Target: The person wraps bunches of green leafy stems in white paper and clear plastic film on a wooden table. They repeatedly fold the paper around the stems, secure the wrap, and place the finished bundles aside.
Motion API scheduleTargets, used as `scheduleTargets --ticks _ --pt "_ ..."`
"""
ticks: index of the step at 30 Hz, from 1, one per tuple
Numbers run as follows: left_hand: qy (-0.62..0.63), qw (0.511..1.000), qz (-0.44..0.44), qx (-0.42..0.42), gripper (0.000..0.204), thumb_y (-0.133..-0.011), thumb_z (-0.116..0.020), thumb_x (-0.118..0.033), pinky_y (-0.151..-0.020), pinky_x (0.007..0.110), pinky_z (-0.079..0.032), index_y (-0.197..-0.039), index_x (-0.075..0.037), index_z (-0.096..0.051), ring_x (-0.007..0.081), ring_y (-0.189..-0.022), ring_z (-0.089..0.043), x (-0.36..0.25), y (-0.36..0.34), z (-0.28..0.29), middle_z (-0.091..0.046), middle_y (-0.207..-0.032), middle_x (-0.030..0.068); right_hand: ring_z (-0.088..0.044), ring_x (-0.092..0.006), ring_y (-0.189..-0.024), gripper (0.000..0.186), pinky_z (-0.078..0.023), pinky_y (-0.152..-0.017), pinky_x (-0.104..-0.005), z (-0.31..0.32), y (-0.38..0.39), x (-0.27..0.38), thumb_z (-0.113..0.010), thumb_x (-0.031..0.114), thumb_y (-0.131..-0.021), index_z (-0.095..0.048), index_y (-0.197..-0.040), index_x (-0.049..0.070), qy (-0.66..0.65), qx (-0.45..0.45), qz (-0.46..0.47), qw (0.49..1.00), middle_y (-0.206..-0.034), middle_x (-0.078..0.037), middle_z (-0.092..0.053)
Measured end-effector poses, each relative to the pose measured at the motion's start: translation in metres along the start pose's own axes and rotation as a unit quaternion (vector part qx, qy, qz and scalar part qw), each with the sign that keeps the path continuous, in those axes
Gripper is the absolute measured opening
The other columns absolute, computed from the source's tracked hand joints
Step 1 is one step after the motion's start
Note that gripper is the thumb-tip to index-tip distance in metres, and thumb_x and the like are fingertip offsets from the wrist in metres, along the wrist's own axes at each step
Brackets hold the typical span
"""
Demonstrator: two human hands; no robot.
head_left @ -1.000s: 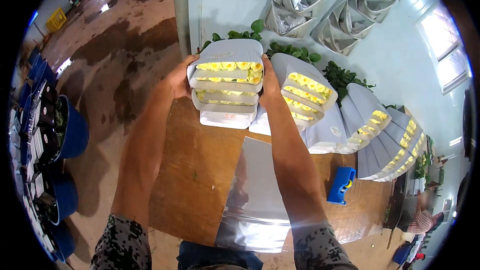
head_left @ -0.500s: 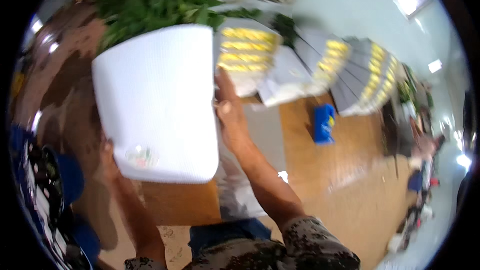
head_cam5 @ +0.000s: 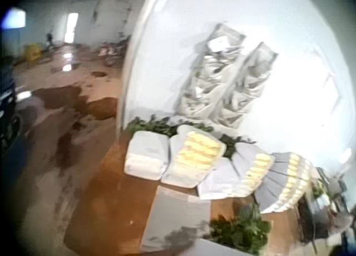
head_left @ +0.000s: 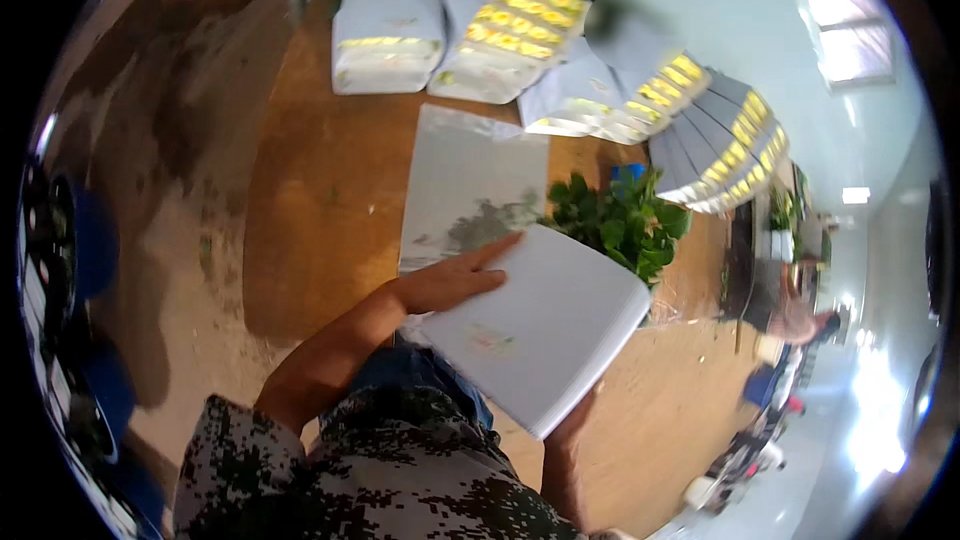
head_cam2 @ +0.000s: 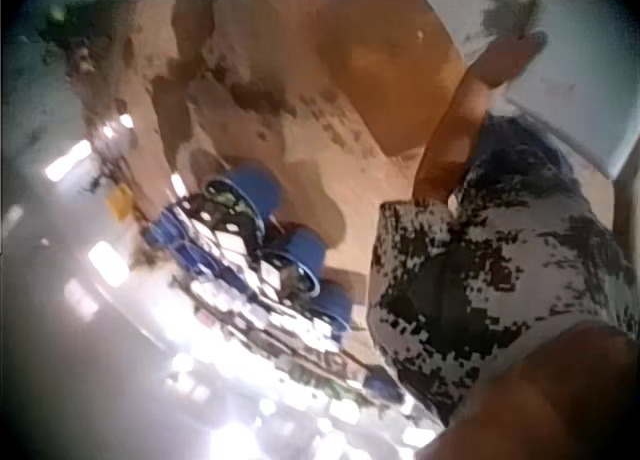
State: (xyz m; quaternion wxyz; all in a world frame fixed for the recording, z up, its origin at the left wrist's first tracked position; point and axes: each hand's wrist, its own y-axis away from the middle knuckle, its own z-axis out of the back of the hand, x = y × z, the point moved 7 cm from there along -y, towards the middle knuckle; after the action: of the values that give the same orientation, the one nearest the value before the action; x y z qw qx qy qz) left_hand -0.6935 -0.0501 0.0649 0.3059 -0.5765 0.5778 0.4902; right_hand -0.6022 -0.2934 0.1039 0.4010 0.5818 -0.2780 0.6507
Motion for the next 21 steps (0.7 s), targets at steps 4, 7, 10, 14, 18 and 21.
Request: scheduleTargets --ticks 4,7,10,14,18,21 --pt "0.177 0.982 0.055 0.048 0.053 -0.101 -0.048 -0.03 -0.111 0.035 -0.031 -0.15 -0.017 -0.033 0.0251 -0.135 -0.038 0.056 -0.024 -0.038 -0.032 -0.154 0.0139 -0.031 -0.0299 -0.138 0.079 -0.026 -0.113 -0.0447 0.008 0.012 0.046 -0.035 0.052 -0.099 -0.012 -0.153 0.0 0.026 0.0 0.044 0.999 -0.153 -0.017 -0.028" --pt "0.32 0.94 0.06 0.097 0.051 -0.101 -0.046 -0.034 -0.111 0.036 -0.033 -0.149 -0.017 -0.038 0.0252 -0.135 -0.04 0.108 -0.041 -0.064 -0.035 -0.152 0.0128 -0.024 -0.0348 -0.143 0.097 -0.014 -0.116 -0.0502 0.023 -0.011 0.06 -0.02 0.073 -0.091 -0.027 -0.147 -0.006 0.259 0.079 0.118 0.955 -0.152 -0.021 -0.03" --pt "0.476 0.869 -0.095 0.092 0.057 -0.099 -0.046 -0.044 -0.102 0.038 -0.046 -0.146 -0.011 -0.04 0.0224 -0.125 -0.053 0.159 -0.047 -0.078 -0.047 -0.144 0.0113 -0.034 -0.0415 -0.137 0.099 -0.016 -0.115 -0.0529 -0.028 -0.056 0.087 -0.016 0.074 -0.09 -0.051 -0.131 -0.009 0.377 0.253 0.233 0.86 -0.139 -0.027 -0.047" --pt "0.612 0.784 -0.086 0.056 0.059 -0.099 -0.045 -0.045 -0.099 0.04 -0.048 -0.146 -0.01 -0.04 0.0231 -0.125 -0.054 0.21 -0.042 -0.082 -0.049 -0.142 0.0114 -0.057 -0.0439 -0.106 0.078 -0.046 -0.09 -0.0481 -0.1 -0.131 0.063 -0.041 0.064 -0.09 -0.058 -0.122 -0.004 0.311 0.414 0.309 0.798 -0.116 -0.028 -0.057" --pt "0.66 0.748 -0.023 -0.068 0.073 -0.096 -0.037 -0.062 -0.078 0.036 -0.058 -0.141 -0.005 -0.043 0.0223 -0.109 -0.064 0.291 -0.05 -0.1 -0.058 -0.132 0.012 -0.059 -0.0404 -0.106 0.067 -0.046 -0.09 -0.0454 -0.171 -0.179 -0.014 -0.045 0.057 -0.092 -0.058 -0.126 0.001 0.35 0.488 0.171 0.781 -0.111 -0.025 -0.062" --pt "0.706 0.675 -0.205 0.067 0.074 -0.095 -0.033 -0.066 -0.073 0.033 -0.058 -0.135 -0.006 -0.047 0.0204 -0.094 -0.066 0.254 -0.042 -0.093 -0.062 -0.113 0.0124 -0.06 -0.0388 -0.106 0.064 -0.047 -0.09 -0.0454 -0.204 -0.189 -0.058 -0.048 0.056 -0.093 -0.058 -0.128 0.004 0.394 0.513 0.157 0.746 -0.11 -0.023 -0.063"
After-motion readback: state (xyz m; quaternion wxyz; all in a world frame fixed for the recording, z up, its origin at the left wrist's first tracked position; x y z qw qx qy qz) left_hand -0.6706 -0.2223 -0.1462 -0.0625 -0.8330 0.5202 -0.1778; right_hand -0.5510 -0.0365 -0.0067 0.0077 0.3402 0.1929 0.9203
